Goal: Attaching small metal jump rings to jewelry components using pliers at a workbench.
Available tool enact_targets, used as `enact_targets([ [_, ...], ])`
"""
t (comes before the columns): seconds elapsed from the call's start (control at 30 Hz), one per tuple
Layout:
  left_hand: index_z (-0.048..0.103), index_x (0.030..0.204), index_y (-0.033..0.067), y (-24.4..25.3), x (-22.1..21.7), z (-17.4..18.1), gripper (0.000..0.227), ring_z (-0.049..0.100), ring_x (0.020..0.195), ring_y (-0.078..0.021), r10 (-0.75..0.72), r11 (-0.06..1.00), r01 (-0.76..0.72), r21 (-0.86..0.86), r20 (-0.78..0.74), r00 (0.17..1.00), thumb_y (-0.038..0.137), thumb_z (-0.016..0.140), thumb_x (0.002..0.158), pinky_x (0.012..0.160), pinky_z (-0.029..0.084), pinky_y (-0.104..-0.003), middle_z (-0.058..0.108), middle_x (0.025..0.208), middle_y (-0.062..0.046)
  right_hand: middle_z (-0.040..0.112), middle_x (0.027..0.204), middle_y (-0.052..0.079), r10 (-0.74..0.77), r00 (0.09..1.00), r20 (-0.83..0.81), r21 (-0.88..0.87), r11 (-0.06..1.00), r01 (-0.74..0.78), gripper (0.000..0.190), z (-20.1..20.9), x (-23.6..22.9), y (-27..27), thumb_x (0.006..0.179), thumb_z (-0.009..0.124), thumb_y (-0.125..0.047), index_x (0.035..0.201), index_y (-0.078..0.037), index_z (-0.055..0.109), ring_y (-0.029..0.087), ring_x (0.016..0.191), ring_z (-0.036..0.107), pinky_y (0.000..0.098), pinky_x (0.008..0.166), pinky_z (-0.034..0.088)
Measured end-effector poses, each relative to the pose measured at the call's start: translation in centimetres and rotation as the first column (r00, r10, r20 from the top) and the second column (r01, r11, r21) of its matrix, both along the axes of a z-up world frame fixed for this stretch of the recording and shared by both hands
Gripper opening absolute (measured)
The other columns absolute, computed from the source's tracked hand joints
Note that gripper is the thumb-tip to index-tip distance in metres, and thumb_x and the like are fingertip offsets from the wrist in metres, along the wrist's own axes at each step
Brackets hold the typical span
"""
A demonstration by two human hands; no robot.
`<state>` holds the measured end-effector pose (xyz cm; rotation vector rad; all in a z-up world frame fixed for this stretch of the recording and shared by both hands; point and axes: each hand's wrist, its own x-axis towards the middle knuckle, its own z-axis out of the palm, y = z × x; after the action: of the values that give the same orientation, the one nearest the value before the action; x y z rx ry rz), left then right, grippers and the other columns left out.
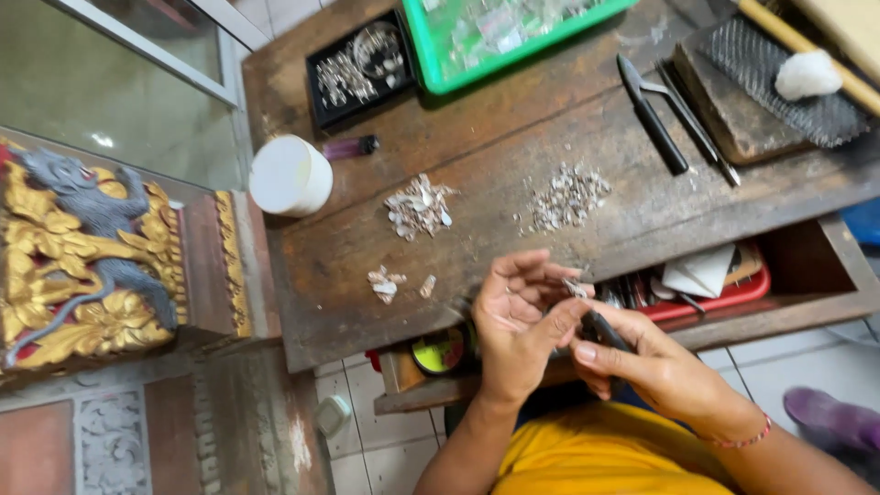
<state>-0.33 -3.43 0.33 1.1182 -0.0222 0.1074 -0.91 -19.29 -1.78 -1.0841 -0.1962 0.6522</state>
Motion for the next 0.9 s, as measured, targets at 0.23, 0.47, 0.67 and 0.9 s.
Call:
enact_targets([
  [0.23,0.047,0.137,-0.0043,0.0,-0.1,-1.0,0.068,0.076,0.098,-0.0285,-0.032,0.994,0.028,-0.109,-0.026,0.999,-0.006,0.085,0.080,0.079,0.065,-0.029,0.071,0.106,-0.022,0.058,0.062,0.012,-0.119,0.993,0.009,0.072,0.990,0.118,0.021,0.4,-0.6,0.1,0.089,0.068,-0.007,0.103,0.009,0.072,0.019,0.055,0.060,0.0312,0.056,0.054],
  [0.47,0.051,0.138,-0.0028,0.4,0.0,-1.2,0.071,0.076,0.099,-0.0217,-0.104,0.990,0.099,-0.098,-0.042,0.994,-0.005,0.088,0.077,0.088,0.063,-0.029,0.074,0.106,-0.018,0.062,0.077,0.010,-0.086,0.996,0.009,0.048,0.995,0.086,0.018,1.7,-0.1,-0.4,0.090,0.069,-0.004,0.104,0.006,0.073,0.015,0.075,0.059,0.0316,0.073,0.052],
  [0.67,0.051,0.139,-0.0007,1.1,0.2,-0.8,0.069,0.076,0.097,-0.0212,-0.165,0.985,0.161,-0.069,-0.074,0.983,-0.003,0.087,0.080,0.087,0.064,-0.030,0.074,0.107,-0.019,0.063,0.082,0.009,-0.033,0.998,0.056,0.025,0.999,0.031,0.019,1.6,0.5,-0.8,0.091,0.067,-0.002,0.107,0.006,0.072,0.017,0.082,0.059,0.0322,0.078,0.051],
  [0.9,0.057,0.129,-0.0016,1.1,0.1,-1.8,0.061,0.076,0.095,-0.0192,-0.179,0.978,0.165,-0.124,-0.113,0.977,-0.005,0.088,0.077,0.079,0.066,-0.028,0.075,0.107,-0.019,0.064,0.082,0.008,-0.028,0.997,0.073,-0.025,0.999,0.030,0.021,1.6,0.8,-0.8,0.091,0.065,-0.002,0.109,0.006,0.072,0.013,0.077,0.055,0.0296,0.074,0.053],
])
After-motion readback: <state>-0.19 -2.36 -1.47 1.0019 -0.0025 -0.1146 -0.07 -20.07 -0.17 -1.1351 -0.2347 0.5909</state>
